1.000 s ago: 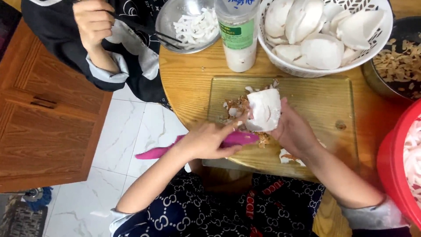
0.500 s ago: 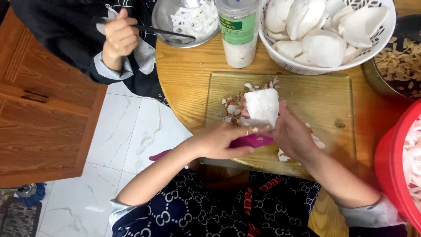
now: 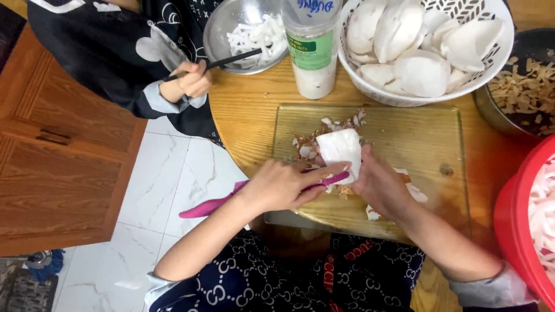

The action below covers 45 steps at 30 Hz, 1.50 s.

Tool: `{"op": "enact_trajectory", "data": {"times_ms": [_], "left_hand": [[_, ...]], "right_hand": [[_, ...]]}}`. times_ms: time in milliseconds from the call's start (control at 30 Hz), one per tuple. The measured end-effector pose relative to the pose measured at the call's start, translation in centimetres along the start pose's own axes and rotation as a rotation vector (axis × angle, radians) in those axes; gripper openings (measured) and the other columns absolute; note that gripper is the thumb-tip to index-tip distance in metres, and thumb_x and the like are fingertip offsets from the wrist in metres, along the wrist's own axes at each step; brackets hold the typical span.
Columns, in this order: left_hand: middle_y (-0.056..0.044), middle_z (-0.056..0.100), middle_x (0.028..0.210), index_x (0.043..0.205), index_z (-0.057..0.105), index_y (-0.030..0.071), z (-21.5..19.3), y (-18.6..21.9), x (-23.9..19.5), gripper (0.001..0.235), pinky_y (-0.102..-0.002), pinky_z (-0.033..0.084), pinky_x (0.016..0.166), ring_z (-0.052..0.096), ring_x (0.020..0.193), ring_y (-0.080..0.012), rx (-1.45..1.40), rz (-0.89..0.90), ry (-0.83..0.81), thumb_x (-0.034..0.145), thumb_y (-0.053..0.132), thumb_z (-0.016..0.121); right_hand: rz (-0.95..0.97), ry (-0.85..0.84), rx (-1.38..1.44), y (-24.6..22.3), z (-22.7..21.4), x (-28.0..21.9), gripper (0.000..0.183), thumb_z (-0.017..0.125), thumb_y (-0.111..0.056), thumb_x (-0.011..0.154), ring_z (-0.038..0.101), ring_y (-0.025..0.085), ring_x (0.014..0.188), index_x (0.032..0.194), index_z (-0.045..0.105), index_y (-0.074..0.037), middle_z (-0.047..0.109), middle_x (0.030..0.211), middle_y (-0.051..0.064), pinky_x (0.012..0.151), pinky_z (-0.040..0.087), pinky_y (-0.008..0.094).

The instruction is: A person uses a hand peeler to remove the brown outer skin from pieces of white coconut meat on a wooden table.

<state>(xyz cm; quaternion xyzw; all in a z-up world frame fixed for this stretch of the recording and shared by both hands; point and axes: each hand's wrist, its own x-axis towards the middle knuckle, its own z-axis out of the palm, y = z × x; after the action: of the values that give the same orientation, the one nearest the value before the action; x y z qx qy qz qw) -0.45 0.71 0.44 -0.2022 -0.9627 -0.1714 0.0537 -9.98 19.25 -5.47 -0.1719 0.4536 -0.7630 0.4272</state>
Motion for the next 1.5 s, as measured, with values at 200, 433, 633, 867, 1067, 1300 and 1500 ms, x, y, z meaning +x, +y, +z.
{"op": "enact_trajectory", "data": {"times_ms": [200, 433, 633, 867, 1067, 1300, 1500], "left_hand": [[-0.019, 0.072, 0.078, 0.124, 0.066, 0.031, 1.7, -0.3, -0.4, 0.035, -0.035, 0.057, 0.052, 0.073, 0.064, -0.0308, 0.111, 0.006, 0.079, 0.100, 0.042, 0.042], [-0.018, 0.074, 0.083, 0.124, 0.066, 0.034, 1.7, -1.0, -0.9, 0.036, -0.030, 0.057, 0.054, 0.073, 0.064, -0.0265, 0.003, 0.085, -0.023, 0.099, 0.045, 0.042], [-0.022, 0.072, 0.079, 0.123, 0.066, 0.029, 0.6, -1.1, -1.6, 0.034, -0.037, 0.058, 0.053, 0.072, 0.062, -0.0327, -0.071, 0.073, -0.009, 0.099, 0.039, 0.046], [0.005, 0.036, 0.038, 0.129, 0.063, 0.026, 3.9, -3.0, -2.9, 0.038, -0.023, 0.034, 0.029, 0.039, 0.028, -0.0096, 0.105, 0.053, 0.007, 0.102, 0.042, 0.041], [-0.015, 0.070, 0.073, 0.119, 0.065, 0.032, 2.6, -2.6, -3.8, 0.031, -0.040, 0.057, 0.050, 0.071, 0.061, -0.0319, 0.004, -0.030, 0.114, 0.096, 0.047, 0.051], [-0.020, 0.071, 0.075, 0.124, 0.064, 0.027, 0.0, -1.1, -3.5, 0.034, -0.041, 0.058, 0.054, 0.072, 0.064, -0.0353, -0.023, -0.034, 0.109, 0.097, 0.042, 0.050], [-0.016, 0.072, 0.074, 0.134, 0.057, 0.028, 0.7, -1.3, -3.7, 0.041, -0.041, 0.059, 0.060, 0.073, 0.066, -0.0313, -0.002, -0.068, 0.025, 0.098, 0.043, 0.046]], "right_hand": [[0.074, 0.171, 0.153, 0.1, 0.6, 0.0, 0.048, 0.042, -0.032, 0.096, 0.062, 0.035, 0.113, 0.130, 0.053, 0.000, 0.060, 0.126, 0.020, 0.101, 0.047, 0.059], [0.047, 0.291, 0.027, -0.8, 0.0, 0.5, 0.045, 0.045, -0.023, 0.099, 0.062, 0.026, 0.111, 0.135, 0.046, 0.004, 0.061, 0.122, 0.015, 0.099, 0.050, 0.042], [-0.294, 0.454, -0.179, -3.6, -0.2, 1.4, 0.040, 0.048, -0.022, 0.102, 0.062, 0.021, 0.113, 0.135, 0.048, 0.000, 0.063, 0.118, 0.010, 0.100, 0.051, 0.039], [-0.563, 0.534, -1.014, -10.5, -5.5, 7.3, 0.050, 0.040, -0.021, 0.109, 0.026, 0.033, 0.146, 0.150, 0.022, 0.000, 0.027, 0.157, 0.021, 0.119, 0.021, 0.046], [-0.357, 0.114, -1.247, -6.5, 0.3, 0.7, 0.059, 0.070, -0.012, 0.083, 0.039, 0.028, 0.139, 0.140, 0.055, -0.019, 0.052, 0.142, 0.007, 0.115, 0.029, 0.045], [-0.374, -0.088, -1.367, -4.1, 0.7, 1.0, 0.077, 0.080, -0.020, 0.075, 0.042, 0.043, 0.134, 0.142, 0.046, -0.003, 0.050, 0.140, 0.024, 0.111, 0.032, 0.054], [-0.573, 0.153, -1.601, -0.5, -3.1, 2.6, 0.032, 0.077, -0.034, 0.083, 0.047, 0.031, 0.135, 0.102, 0.057, -0.016, 0.059, 0.129, 0.004, 0.111, 0.035, 0.044]]}}
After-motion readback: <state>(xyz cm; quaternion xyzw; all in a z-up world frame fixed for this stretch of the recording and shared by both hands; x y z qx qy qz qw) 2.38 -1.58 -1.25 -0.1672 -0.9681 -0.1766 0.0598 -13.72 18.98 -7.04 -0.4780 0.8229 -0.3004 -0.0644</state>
